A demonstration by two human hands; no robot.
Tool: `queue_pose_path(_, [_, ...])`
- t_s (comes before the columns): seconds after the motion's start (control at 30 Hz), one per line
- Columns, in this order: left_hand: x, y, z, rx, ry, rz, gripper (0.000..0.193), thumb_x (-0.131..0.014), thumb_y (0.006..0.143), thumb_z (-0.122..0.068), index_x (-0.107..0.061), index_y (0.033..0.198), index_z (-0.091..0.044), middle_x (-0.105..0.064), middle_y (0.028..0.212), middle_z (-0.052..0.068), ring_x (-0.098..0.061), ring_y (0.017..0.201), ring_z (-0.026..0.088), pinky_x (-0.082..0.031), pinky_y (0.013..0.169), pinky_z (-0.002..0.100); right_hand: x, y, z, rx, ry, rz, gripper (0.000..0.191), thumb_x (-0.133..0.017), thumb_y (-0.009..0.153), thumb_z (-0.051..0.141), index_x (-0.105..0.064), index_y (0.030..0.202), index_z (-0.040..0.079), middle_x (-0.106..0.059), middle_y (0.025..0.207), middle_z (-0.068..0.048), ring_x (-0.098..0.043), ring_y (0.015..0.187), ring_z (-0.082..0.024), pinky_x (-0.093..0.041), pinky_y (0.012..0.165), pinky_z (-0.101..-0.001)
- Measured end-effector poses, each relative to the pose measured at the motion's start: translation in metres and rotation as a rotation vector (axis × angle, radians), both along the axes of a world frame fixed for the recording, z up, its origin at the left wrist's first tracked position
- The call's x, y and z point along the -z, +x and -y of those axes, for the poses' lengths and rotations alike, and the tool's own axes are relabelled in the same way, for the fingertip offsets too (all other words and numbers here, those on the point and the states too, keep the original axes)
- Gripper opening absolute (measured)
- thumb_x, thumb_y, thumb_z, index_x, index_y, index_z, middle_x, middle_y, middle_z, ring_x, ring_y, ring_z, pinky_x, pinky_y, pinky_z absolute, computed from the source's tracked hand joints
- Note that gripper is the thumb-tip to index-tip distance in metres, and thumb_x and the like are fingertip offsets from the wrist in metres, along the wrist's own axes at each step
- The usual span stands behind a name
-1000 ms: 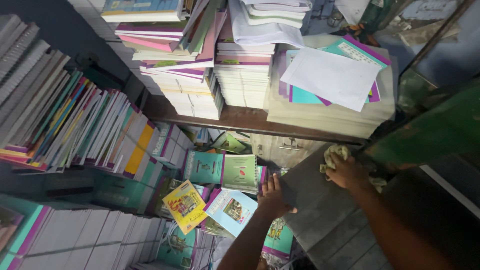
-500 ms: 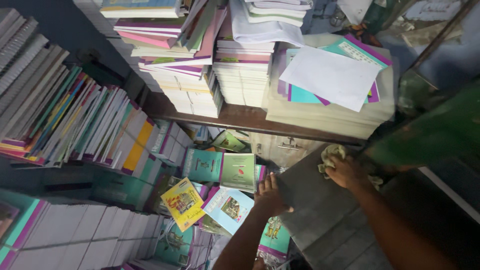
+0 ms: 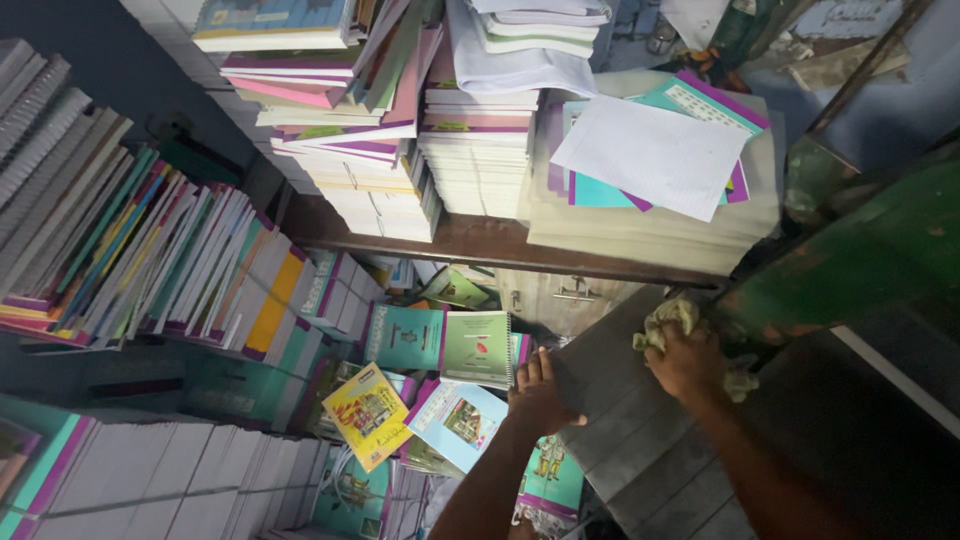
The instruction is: The person wipes the metal surfaces of a green industrial paper-cutting machine with a cloth, cleaning the flat bed, side panels, and the large flywheel. The person moves around the machine to reach different areas while stacks of paper and books are visible nearby.
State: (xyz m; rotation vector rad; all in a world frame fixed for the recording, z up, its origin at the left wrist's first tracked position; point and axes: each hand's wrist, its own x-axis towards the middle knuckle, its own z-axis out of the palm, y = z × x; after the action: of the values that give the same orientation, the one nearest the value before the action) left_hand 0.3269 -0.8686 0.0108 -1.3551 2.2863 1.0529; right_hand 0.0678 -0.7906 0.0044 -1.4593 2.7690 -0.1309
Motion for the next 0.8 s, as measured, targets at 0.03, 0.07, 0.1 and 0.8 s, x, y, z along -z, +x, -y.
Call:
queue_pose_path(0.03, [0.0,0.0,0.0,0.004,-0.012,-0.009,0.152,-0.09,0.067,-0.058,0.017,0.162,-0.007,0.001,0.174,0.015,-0.009,0.16,0.04,-0.027,0.12,0.063,0.001,0.0,0.001,0.0,-0.018,-0.017,0.066,-0.072,0.074,0.05,-0.061,0.135,0.026,-0.056,0.133,-0.029,-0.06,0.113,-0.048,-0.053,0.088,-0.0574])
queue_pose_path(0.07, [0.0,-0.001,0.0,0.002,0.001,-0.005,0.152,-0.09,0.068,-0.058,0.018,0.162,-0.007,0.002,0.174,0.016,-0.008,0.159,0.04,-0.025,0.121,0.063,0.002,-0.002,0.001,-0.002,0.006,-0.015,0.068,-0.072,0.074,0.051,-0.058,0.137,0.028,-0.055,0.135,-0.029,-0.059,0.115,-0.049,-0.053,0.089,-0.0578])
queue_pose_path(0.1, [0.0,-0.001,0.001,-0.003,0.014,0.002,0.153,-0.091,0.069,-0.057,0.019,0.163,-0.008,0.003,0.174,0.016,-0.006,0.159,0.041,-0.024,0.122,0.062,0.003,-0.003,0.002,-0.006,0.03,-0.011,0.07,-0.071,0.075,0.052,-0.056,0.139,0.031,-0.055,0.136,-0.029,-0.058,0.117,-0.049,-0.052,0.089,-0.0583])
queue_pose_path(0.8, [0.004,-0.006,0.0,0.014,0.01,0.028,0.153,-0.091,0.069,-0.057,0.02,0.162,-0.006,0.004,0.173,0.019,-0.005,0.158,0.042,-0.024,0.121,0.063,-0.032,-0.018,0.043,0.081,0.379,0.303,0.079,-0.057,0.09,0.063,-0.033,0.16,0.035,-0.045,0.155,-0.02,-0.053,0.135,-0.045,-0.047,0.11,-0.0543])
